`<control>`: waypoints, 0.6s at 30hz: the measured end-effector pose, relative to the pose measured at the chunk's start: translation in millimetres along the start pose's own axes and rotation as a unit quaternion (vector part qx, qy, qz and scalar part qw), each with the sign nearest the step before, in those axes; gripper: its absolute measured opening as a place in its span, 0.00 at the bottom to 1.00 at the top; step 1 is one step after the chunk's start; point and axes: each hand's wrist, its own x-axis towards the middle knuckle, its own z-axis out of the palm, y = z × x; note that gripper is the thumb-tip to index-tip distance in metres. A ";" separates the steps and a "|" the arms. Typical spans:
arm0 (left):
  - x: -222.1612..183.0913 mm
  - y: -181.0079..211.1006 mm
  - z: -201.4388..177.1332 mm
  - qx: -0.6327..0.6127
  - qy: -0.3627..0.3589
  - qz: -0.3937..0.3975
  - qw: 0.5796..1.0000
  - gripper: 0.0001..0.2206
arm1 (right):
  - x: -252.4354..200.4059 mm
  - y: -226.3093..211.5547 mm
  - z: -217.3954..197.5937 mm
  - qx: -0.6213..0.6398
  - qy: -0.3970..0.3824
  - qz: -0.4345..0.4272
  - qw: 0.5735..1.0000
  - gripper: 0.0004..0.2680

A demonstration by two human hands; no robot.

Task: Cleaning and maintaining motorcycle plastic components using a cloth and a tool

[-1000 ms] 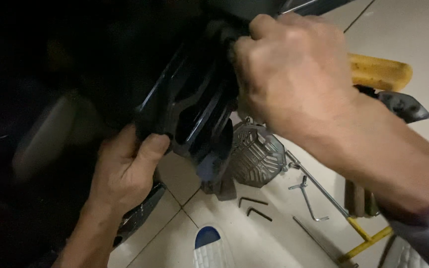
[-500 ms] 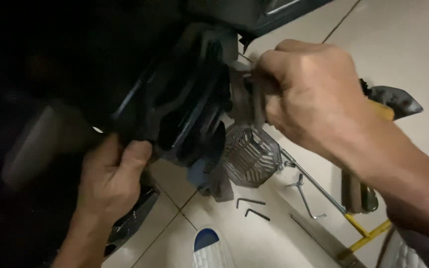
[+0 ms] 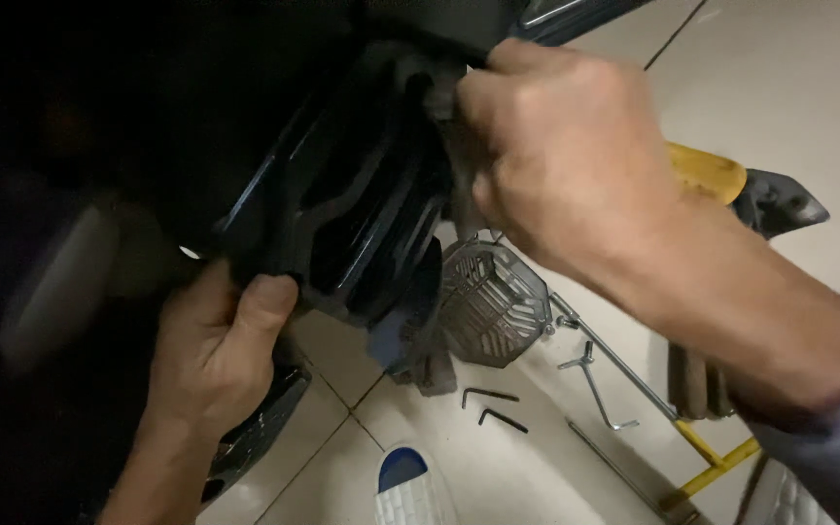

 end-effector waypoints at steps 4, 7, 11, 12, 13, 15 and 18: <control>-1.0 1.9 -0.1 -0.006 -0.006 0.041 0.999 0.17 | 8.9 -10.9 3.2 -0.197 -0.061 -0.026 0.978 0.06; -1.7 12.8 2.8 0.003 0.006 0.129 0.992 0.17 | 14.9 -6.2 -0.1 -0.091 -0.094 -0.003 0.991 0.05; -1.7 16.8 0.4 0.006 -0.005 0.043 0.999 0.21 | 15.2 12.9 1.0 0.062 -0.103 -0.042 0.992 0.06; -1.4 13.0 1.3 -0.008 -0.008 0.058 0.998 0.18 | 13.4 18.9 4.8 0.048 -0.102 -0.069 0.991 0.04; -0.2 9.2 -0.2 -0.006 -0.007 0.057 0.998 0.18 | 13.3 17.0 6.5 0.050 -0.101 -0.069 0.991 0.04; 0.0 0.0 -0.6 0.011 -0.015 -0.004 1.000 0.20 | 9.3 12.9 9.6 0.003 -0.028 -0.063 0.998 0.04; 1.3 14.3 -0.7 0.020 0.001 0.122 0.992 0.23 | 3.4 12.6 22.8 -0.079 0.080 -0.123 0.986 0.03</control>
